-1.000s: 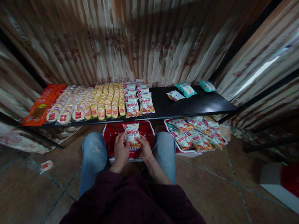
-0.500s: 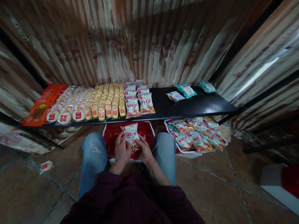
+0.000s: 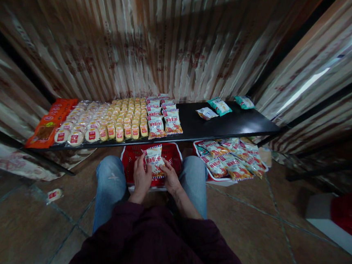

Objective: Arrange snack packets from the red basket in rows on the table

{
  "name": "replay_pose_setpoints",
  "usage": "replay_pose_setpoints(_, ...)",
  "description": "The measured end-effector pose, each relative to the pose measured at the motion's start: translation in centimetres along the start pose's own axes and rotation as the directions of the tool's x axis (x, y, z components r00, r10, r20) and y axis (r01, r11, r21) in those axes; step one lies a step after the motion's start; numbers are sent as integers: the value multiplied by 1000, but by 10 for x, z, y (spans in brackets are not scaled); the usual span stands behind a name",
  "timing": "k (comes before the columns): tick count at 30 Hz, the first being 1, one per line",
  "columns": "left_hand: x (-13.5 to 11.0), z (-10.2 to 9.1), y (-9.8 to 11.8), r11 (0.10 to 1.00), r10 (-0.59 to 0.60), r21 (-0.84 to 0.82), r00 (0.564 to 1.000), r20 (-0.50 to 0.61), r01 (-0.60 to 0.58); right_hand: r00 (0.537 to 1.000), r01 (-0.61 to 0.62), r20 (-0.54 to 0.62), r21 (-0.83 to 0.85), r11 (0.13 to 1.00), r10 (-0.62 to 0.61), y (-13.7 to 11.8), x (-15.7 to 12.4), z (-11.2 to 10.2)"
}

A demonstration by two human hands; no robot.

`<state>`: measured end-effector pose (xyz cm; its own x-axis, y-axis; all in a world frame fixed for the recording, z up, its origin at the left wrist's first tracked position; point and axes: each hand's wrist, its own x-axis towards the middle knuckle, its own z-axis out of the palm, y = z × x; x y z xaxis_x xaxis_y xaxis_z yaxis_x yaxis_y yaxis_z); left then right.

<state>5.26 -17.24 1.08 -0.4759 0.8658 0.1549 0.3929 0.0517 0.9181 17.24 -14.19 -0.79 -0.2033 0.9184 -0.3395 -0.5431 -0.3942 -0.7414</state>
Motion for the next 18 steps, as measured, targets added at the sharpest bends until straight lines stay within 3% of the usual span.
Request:
replay_pose_setpoints(2, 8, -1, -1, 971, -180, -166, 983, -38, 171, 1000, -12, 19, 7, 1000, 12, 0, -1, 0)
replay_pose_setpoints(4, 16, -2, -1, 885, -346, -340, 938, -22, 318, 999, -32, 38, 7, 999, 32, -1, -2, 0)
replay_pose_setpoints(7, 25, -4, 0, 734, -493, -516, 869, 43, 442, 994, -70, 89, -8, 998, 70, 1, -3, -1)
replay_pose_setpoints(10, 35, -6, -1, 671, -550, -579, 835, 29, 462, 986, -101, 127, -36, 994, 105, 3, -3, -3)
replay_pose_setpoints(18, 64, -17, -8, 682, -473, -658, 879, -64, 319, 983, -138, 119, -29, 990, 140, 6, 0, -8)
